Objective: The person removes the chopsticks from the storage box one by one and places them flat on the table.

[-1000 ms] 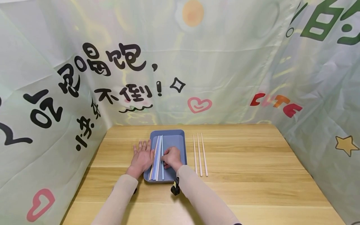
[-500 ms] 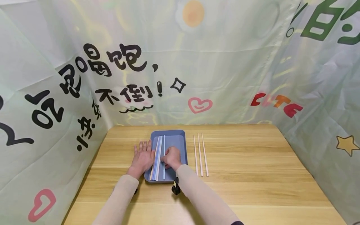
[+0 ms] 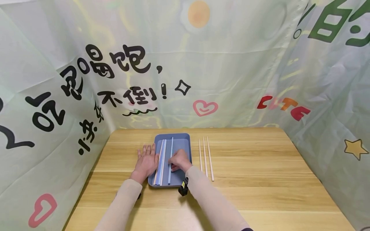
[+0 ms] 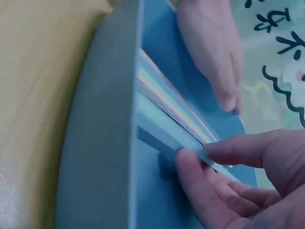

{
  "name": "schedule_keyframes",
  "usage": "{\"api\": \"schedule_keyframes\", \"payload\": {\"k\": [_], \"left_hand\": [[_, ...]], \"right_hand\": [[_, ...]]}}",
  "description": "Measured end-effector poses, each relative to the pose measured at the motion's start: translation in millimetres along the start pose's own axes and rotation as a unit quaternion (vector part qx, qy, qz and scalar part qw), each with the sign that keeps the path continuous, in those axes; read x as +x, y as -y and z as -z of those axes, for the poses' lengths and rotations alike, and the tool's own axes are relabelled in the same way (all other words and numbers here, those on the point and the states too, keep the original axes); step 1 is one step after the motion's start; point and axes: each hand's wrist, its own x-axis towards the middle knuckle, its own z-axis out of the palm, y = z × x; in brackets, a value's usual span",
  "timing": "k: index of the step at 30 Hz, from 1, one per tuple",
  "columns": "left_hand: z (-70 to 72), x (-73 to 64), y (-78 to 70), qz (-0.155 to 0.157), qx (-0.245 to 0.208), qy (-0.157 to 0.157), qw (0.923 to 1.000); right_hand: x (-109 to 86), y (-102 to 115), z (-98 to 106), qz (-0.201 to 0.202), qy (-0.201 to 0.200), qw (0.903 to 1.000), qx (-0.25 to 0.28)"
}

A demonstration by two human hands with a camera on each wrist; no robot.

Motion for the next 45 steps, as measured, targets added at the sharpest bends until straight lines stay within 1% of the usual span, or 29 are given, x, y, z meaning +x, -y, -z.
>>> {"api": "schedule_keyframes", "payload": {"k": [3, 7, 13, 20, 31, 36, 45], "left_hand": [[-0.1, 0.0, 0.4, 0.002, -0.002, 0.004, 1.0], [-0.2, 0.1, 1.0, 0.004, -0.005, 0.007, 1.0], [-0.7, -0.2, 1.8, 0.003, -0.011, 0.008, 0.9999], [-2.2, -0.7, 3.1, 0.003, -0.012, 0.003, 0.9999], [-1.1, -1.4, 2.1, 0.0, -0.02, 0.003, 0.9998], [-1.2, -0.7, 1.9, -0.001, -0.017, 0.002, 0.9998], [0.6, -0.8, 2.3, -0.001, -0.023, 0.007, 0.9997]], "right_hand": [[-1.2, 0.0, 5.9, -0.009, 0.009, 0.9995, 0.028], [-0.9, -1.3, 13.6, -0.017, 0.012, 0.999, 0.039], [-0.4, -1.4, 22.8, -0.012, 0.019, 0.9978, 0.063], [-3.9, 4.3, 36.5, 0.008, 0.012, 0.9984, 0.055], [-6.9, 4.8, 64.1, 0.01, 0.006, 0.9976, 0.068], [-8.8, 4.8, 75.2, 0.016, -0.01, 0.9979, 0.061], [-8.3, -4.7, 95.2, 0.02, -0.024, 0.9988, 0.037]]}}
